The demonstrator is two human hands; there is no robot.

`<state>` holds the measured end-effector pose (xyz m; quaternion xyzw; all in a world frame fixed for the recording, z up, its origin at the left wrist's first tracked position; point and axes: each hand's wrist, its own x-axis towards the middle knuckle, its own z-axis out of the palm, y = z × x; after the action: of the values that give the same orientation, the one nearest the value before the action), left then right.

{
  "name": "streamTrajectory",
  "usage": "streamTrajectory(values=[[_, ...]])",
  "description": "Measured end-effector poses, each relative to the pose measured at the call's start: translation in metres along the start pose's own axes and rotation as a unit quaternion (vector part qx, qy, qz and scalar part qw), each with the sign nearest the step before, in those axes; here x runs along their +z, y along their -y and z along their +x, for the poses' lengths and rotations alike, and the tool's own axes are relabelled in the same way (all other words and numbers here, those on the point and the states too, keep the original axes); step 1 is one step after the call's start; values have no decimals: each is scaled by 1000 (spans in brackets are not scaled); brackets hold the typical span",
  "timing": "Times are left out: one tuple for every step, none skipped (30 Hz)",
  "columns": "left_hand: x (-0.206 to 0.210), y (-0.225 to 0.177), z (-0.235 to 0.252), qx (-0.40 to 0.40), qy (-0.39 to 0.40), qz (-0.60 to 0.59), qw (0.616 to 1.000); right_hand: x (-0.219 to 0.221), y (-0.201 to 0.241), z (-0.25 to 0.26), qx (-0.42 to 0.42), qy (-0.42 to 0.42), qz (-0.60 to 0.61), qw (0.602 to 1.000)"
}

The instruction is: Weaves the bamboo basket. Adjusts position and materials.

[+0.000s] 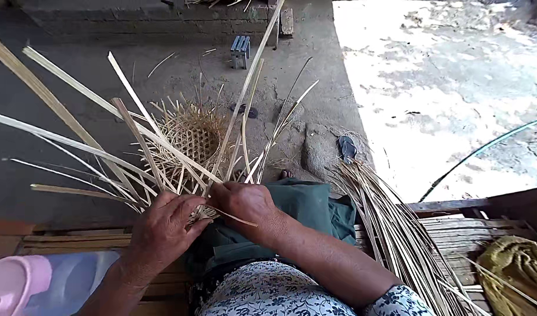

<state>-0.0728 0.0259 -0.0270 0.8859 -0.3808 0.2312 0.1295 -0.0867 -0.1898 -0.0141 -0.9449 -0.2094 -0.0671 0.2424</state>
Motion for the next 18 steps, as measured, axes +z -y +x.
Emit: streamTrajectory(values=[[-1,1,-1,-6,1,3,1000,3,2,0,-8,-28,-6,1000],[-1,2,-2,-10,1,4,1000,7,4,1,-14,-51,-12,999],[0,3,-4,-15,-2,3,1000,10,7,1,-18,-70,-19,997],[0,3,-5,-21,-6,-2,1000,13,8,2,-24,-89,-27,995],[0,3,-6,-24,-10,-6,1000,14,10,2,-31,-104,-32,994],[0,2,-8,-25,-15,-12,1000,15,10,2,-38,-112,-34,992],[1,2,-9,-25,-19,-18,999,14,11,2,-45,-113,-36,992],[2,2,-10,-26,-24,-22,999,12,11,2,-55,-113,-37,991],[3,1,-11,-26,-28,-26,999,8,12,3,-67,-109,-35,991],[4,0,-12,-26,-34,-29,999,4,13,3,-81,-98,-30,991],[6,0,-13,-28,-38,-26,999,1,13,4,-91,-88,-23,992],[6,0,-13,-30,-39,-27,998,-1,14,5,-94,-75,-17,993],[6,0,-13,-33,-36,-34,998,-2,14,6,-87,-61,-10,994],[5,1,-12,-35,-31,-42,998,-4,13,8,-72,-38,2,997],[4,2,-12,-37,-28,-46,998,-7,12,11,-47,0,26,999],[4,3,-13,-39,-26,-46,998,-9,10,14,-22,34,59,997],[3,5,-13,-41,-26,-50,998,-11,8,17,1,61,95,994],[4,6,-13,-41,-28,-56,997,-11,6,19,17,76,129,989]])
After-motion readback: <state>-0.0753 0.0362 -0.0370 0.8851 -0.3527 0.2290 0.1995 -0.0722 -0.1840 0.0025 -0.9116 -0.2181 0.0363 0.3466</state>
